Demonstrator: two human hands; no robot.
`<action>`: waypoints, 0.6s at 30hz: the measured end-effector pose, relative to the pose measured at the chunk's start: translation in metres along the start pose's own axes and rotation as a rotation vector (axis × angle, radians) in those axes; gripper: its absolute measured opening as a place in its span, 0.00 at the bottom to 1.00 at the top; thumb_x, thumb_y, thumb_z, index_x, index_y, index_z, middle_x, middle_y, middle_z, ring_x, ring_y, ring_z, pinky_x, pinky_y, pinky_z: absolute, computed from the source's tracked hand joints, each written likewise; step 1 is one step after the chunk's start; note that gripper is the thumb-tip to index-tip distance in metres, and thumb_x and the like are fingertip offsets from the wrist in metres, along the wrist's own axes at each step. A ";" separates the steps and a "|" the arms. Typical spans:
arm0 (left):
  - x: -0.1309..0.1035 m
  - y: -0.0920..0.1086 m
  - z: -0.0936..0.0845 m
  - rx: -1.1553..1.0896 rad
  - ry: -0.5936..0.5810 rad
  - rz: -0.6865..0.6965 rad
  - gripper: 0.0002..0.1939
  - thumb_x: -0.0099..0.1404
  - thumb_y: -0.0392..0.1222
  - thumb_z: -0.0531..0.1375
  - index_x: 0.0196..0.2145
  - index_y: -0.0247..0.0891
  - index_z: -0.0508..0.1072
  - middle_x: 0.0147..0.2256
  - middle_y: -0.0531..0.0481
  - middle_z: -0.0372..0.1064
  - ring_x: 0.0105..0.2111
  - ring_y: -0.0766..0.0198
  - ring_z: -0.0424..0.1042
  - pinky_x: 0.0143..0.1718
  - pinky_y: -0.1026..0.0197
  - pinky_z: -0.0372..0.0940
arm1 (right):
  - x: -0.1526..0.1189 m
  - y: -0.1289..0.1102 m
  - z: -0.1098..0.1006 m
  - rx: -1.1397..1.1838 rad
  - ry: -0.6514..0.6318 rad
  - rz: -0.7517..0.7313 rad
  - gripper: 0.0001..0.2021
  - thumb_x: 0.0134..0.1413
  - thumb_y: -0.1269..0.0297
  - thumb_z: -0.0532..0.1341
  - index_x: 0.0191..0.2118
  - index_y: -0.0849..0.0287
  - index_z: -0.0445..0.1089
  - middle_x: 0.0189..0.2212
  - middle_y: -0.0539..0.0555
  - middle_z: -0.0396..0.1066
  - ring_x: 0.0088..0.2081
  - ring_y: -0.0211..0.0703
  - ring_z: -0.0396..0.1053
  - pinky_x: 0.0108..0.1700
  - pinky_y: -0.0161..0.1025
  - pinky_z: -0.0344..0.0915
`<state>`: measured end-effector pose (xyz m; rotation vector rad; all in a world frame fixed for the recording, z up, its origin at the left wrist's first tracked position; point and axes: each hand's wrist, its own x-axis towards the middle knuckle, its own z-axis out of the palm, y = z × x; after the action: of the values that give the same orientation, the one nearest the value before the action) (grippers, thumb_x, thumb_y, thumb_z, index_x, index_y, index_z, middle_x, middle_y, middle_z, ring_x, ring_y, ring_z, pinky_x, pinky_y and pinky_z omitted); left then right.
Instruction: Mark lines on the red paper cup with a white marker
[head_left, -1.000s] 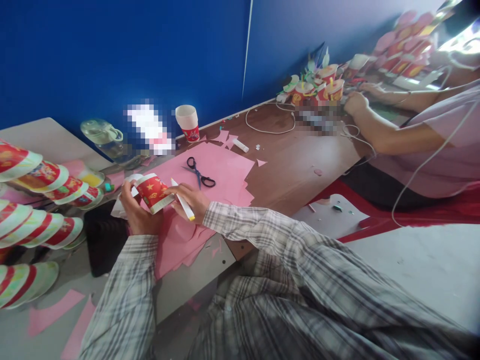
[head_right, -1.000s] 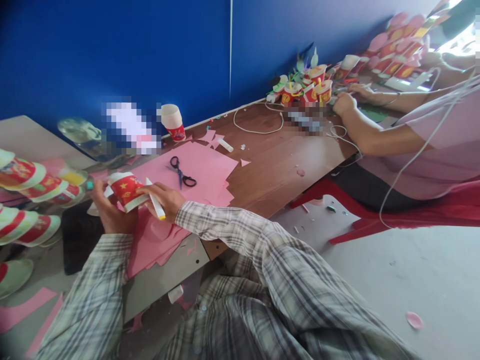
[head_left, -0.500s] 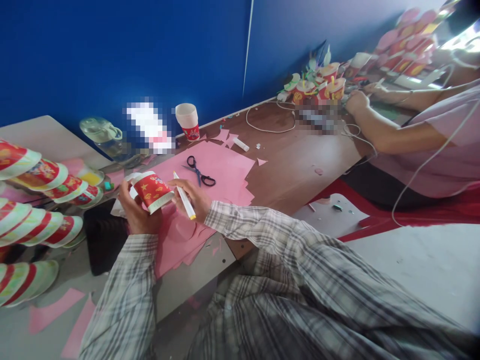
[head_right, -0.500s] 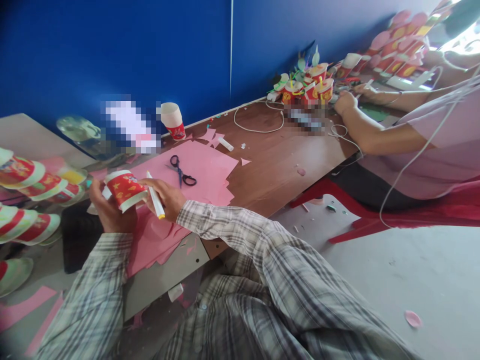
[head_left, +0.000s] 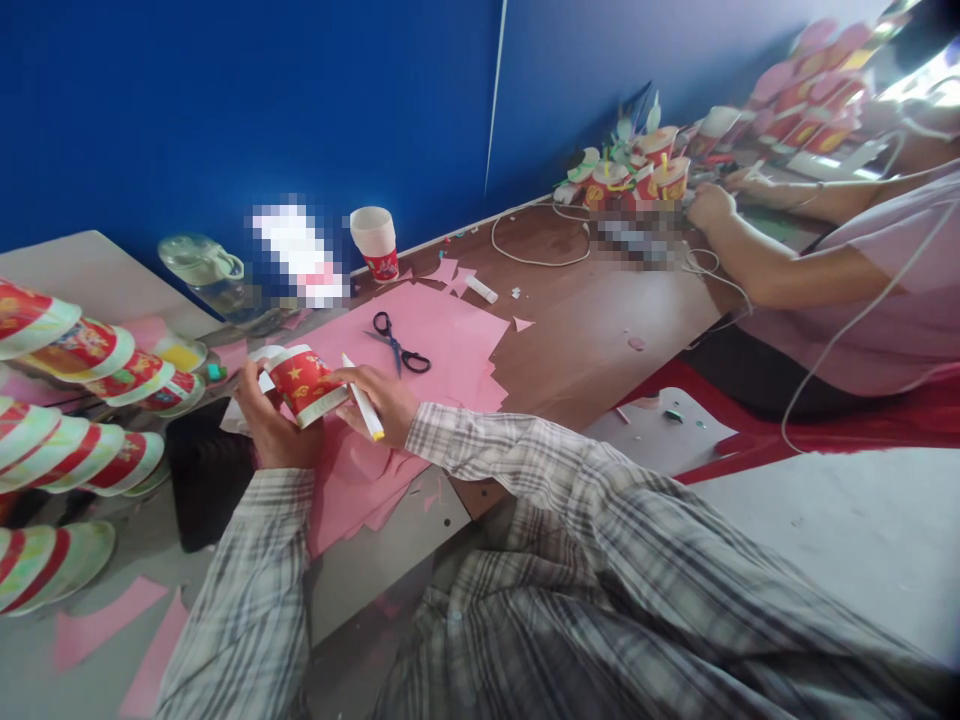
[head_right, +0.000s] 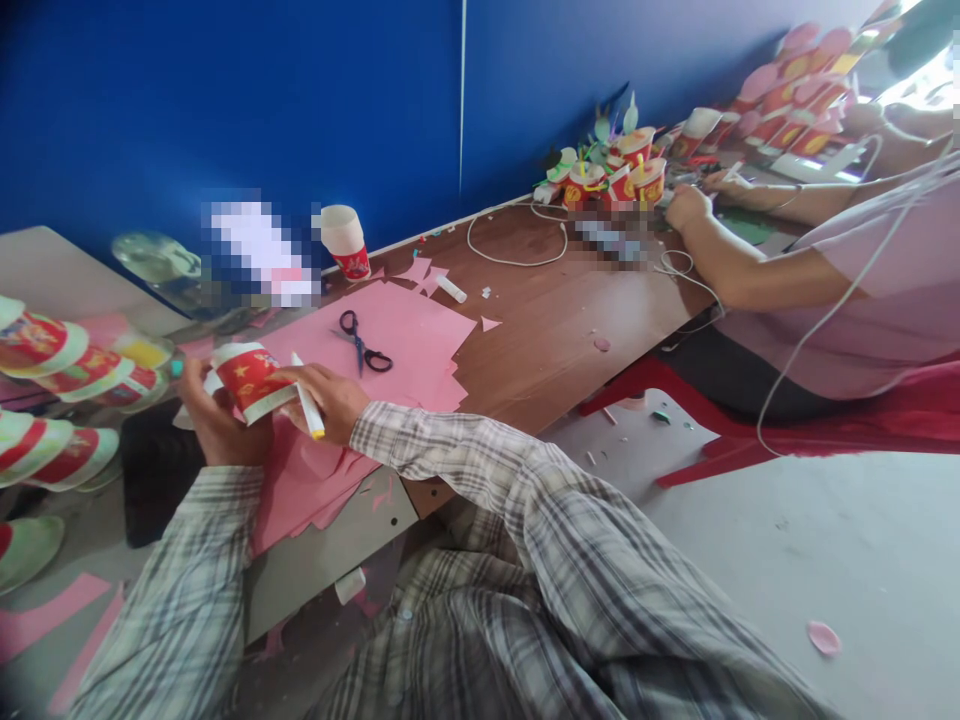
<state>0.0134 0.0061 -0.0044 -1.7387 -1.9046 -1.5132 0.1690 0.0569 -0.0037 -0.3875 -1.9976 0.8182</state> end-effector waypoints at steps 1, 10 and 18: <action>0.000 0.000 0.000 0.008 -0.004 -0.001 0.45 0.44 0.43 0.61 0.57 0.32 0.46 0.52 0.34 0.50 0.53 0.53 0.54 0.45 0.52 0.64 | 0.000 0.002 0.000 -0.018 -0.023 0.001 0.19 0.50 0.67 0.55 0.49 0.63 0.57 0.42 0.58 0.65 0.37 0.38 0.64 0.43 0.36 0.65; -0.001 0.001 0.000 0.078 -0.009 0.053 0.44 0.44 0.42 0.61 0.56 0.31 0.46 0.52 0.35 0.52 0.52 0.53 0.54 0.45 0.51 0.63 | -0.001 0.010 0.003 -0.084 -0.068 0.058 0.18 0.50 0.70 0.54 0.49 0.61 0.59 0.42 0.58 0.65 0.35 0.37 0.66 0.38 0.35 0.65; -0.001 0.000 0.000 0.042 0.006 0.048 0.44 0.44 0.42 0.62 0.56 0.32 0.46 0.51 0.35 0.51 0.52 0.53 0.54 0.43 0.52 0.65 | 0.000 0.006 0.000 -0.042 -0.047 0.061 0.19 0.48 0.71 0.54 0.49 0.61 0.58 0.42 0.56 0.66 0.38 0.39 0.65 0.43 0.36 0.65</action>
<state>0.0137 0.0062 -0.0051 -1.7471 -1.8643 -1.4500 0.1689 0.0611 -0.0074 -0.4593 -2.0578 0.8318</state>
